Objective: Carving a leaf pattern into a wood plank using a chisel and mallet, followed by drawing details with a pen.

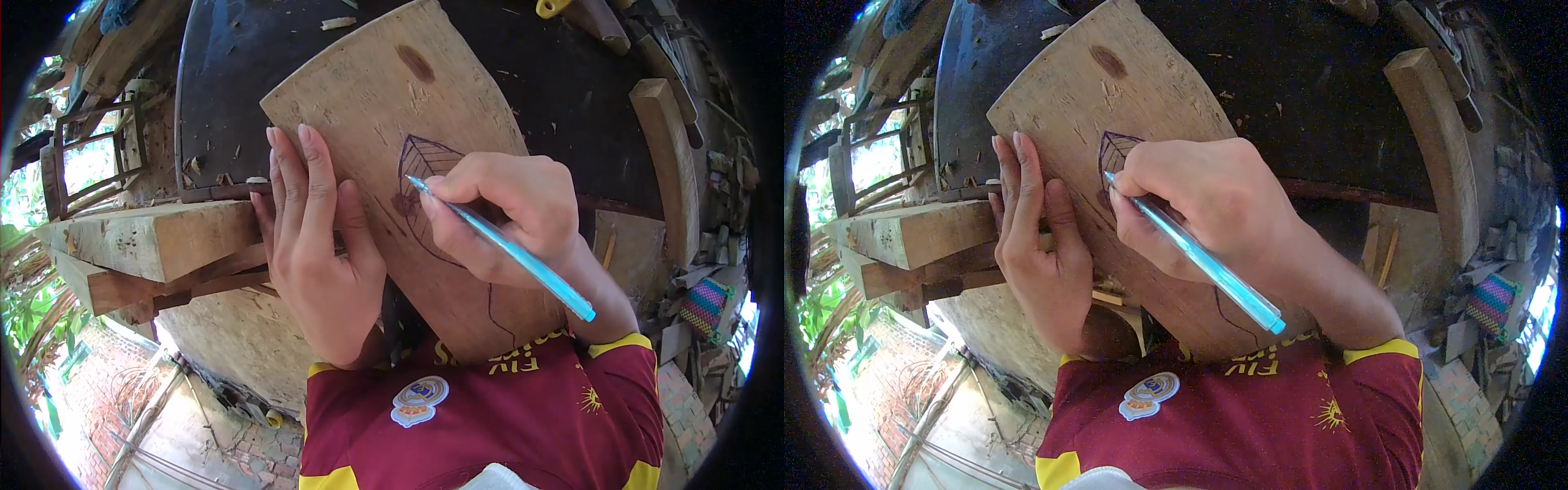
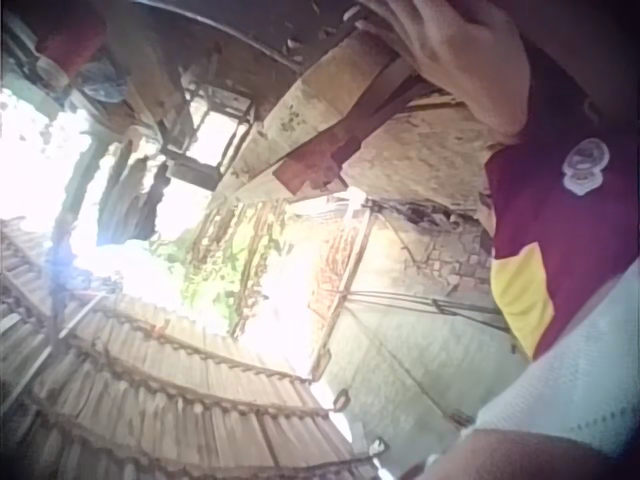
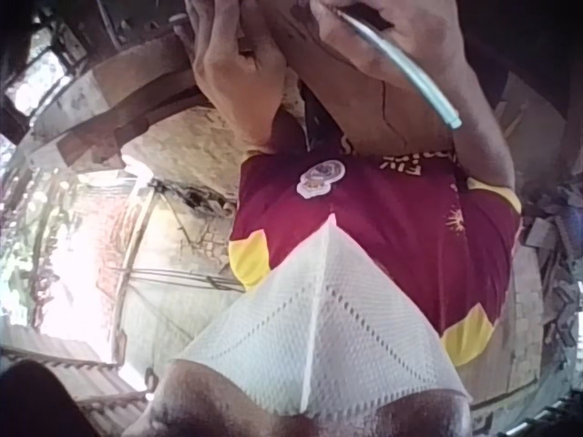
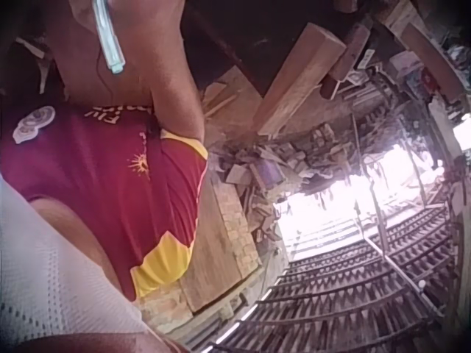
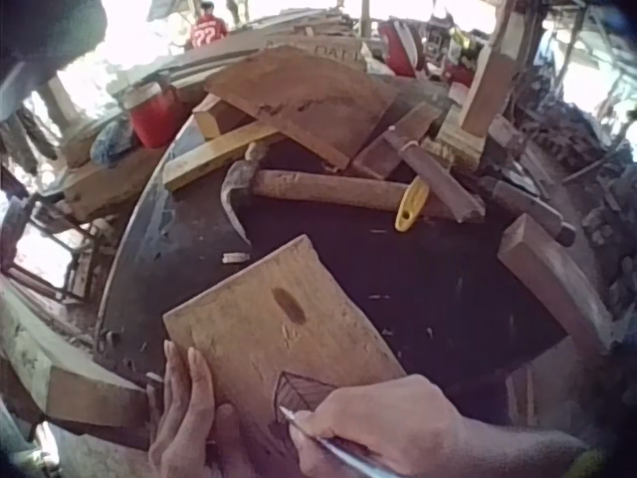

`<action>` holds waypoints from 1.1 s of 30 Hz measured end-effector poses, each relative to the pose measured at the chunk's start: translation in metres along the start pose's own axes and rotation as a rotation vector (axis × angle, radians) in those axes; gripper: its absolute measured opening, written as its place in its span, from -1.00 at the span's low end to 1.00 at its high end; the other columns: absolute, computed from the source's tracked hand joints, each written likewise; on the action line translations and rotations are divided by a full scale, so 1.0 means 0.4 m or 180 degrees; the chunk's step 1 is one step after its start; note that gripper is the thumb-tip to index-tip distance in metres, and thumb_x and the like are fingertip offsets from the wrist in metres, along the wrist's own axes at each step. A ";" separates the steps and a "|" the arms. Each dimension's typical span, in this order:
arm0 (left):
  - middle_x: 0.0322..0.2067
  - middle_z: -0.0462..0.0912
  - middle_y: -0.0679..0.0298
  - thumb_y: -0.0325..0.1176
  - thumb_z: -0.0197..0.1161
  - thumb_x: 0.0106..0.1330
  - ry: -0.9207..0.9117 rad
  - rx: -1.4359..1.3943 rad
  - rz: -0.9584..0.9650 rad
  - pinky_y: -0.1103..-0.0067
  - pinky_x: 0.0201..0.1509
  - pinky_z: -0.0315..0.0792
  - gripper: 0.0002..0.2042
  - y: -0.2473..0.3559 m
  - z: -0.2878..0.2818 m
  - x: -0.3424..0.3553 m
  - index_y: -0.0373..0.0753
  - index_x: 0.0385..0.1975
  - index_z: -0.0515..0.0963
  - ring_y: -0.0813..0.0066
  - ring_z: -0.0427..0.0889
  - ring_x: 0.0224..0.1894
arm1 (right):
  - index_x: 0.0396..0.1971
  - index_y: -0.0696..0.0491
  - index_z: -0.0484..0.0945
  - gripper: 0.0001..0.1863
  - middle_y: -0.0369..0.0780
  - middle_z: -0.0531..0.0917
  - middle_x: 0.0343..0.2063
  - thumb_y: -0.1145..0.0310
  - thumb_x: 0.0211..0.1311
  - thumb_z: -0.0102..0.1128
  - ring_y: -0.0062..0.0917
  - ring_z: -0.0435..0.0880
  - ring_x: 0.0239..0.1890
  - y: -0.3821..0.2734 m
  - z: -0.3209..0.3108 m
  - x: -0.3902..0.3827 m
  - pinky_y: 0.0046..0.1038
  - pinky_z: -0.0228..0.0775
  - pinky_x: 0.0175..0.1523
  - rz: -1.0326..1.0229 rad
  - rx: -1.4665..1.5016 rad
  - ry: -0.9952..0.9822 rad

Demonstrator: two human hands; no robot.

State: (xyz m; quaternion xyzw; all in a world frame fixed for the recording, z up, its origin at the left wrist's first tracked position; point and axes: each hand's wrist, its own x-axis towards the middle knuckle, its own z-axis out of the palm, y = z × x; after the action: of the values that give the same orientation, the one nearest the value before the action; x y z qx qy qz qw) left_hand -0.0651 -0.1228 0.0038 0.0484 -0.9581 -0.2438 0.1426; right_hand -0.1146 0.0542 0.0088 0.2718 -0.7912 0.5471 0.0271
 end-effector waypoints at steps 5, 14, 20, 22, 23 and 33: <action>0.37 0.38 -0.05 -0.42 0.13 0.46 0.0034 -0.0016 0.0032 0.03 0.44 0.17 -0.53 -0.002 0.002 0.001 -0.15 0.38 0.42 -0.05 0.40 0.40 | -0.45 0.12 0.56 -0.88 -0.15 0.64 -0.54 0.56 0.04 0.36 -0.29 0.70 -0.50 -0.003 -0.005 0.005 -0.41 0.51 -0.40 -0.0159 -0.0014 -0.0060; 0.37 0.38 -0.07 -0.42 0.14 0.45 0.0020 -0.0046 0.0037 0.01 0.43 0.18 -0.52 0.003 -0.003 0.000 -0.15 0.38 0.42 -0.07 0.40 0.39 | -0.47 0.21 0.60 -0.89 -0.15 0.68 -0.59 0.63 0.05 0.38 -0.52 0.70 -0.61 -0.006 -0.008 0.010 -0.59 0.49 -0.47 -0.0395 -0.0210 0.0038; 0.37 0.38 -0.06 -0.41 0.15 0.46 0.0040 -0.0055 0.0047 0.00 0.43 0.18 -0.53 0.002 -0.002 -0.003 -0.15 0.37 0.42 -0.07 0.41 0.39 | -0.48 0.21 0.60 -0.90 -0.16 0.70 -0.58 0.63 0.06 0.39 -0.58 0.70 -0.60 -0.013 -0.015 0.009 -0.62 0.48 -0.47 -0.0259 -0.0367 0.0006; 0.37 0.38 -0.06 -0.41 0.15 0.46 0.0033 -0.0091 0.0052 0.00 0.43 0.17 -0.53 -0.004 0.001 -0.003 -0.15 0.38 0.42 -0.07 0.41 0.39 | -0.47 0.21 0.60 -0.89 -0.18 0.71 -0.57 0.63 0.06 0.40 -0.61 0.70 -0.59 -0.005 -0.008 0.006 -0.64 0.47 -0.47 -0.0241 -0.0350 0.0117; 0.37 0.38 -0.05 -0.41 0.15 0.46 0.0038 -0.0088 0.0059 0.01 0.43 0.17 -0.53 -0.007 0.003 -0.002 -0.15 0.38 0.42 -0.07 0.41 0.39 | -0.47 0.20 0.60 -0.89 -0.18 0.71 -0.57 0.62 0.06 0.40 -0.62 0.70 -0.58 -0.004 -0.005 0.004 -0.64 0.47 -0.47 -0.0165 -0.0384 0.0191; 0.36 0.39 -0.06 -0.42 0.16 0.44 0.0033 -0.0088 0.0052 0.04 0.44 0.18 -0.53 0.002 -0.005 -0.001 -0.15 0.37 0.44 -0.06 0.42 0.38 | -0.45 0.21 0.63 -0.92 -0.19 0.73 -0.55 0.61 0.10 0.39 -0.69 0.68 -0.57 -0.013 -0.020 0.008 -0.67 0.45 -0.46 -0.0155 -0.0523 0.0240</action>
State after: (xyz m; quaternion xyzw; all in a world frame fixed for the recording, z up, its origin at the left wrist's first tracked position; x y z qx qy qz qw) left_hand -0.0643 -0.1229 0.0060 0.0399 -0.9542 -0.2556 0.1502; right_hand -0.1168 0.0586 0.0175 0.2670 -0.8250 0.4894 0.0924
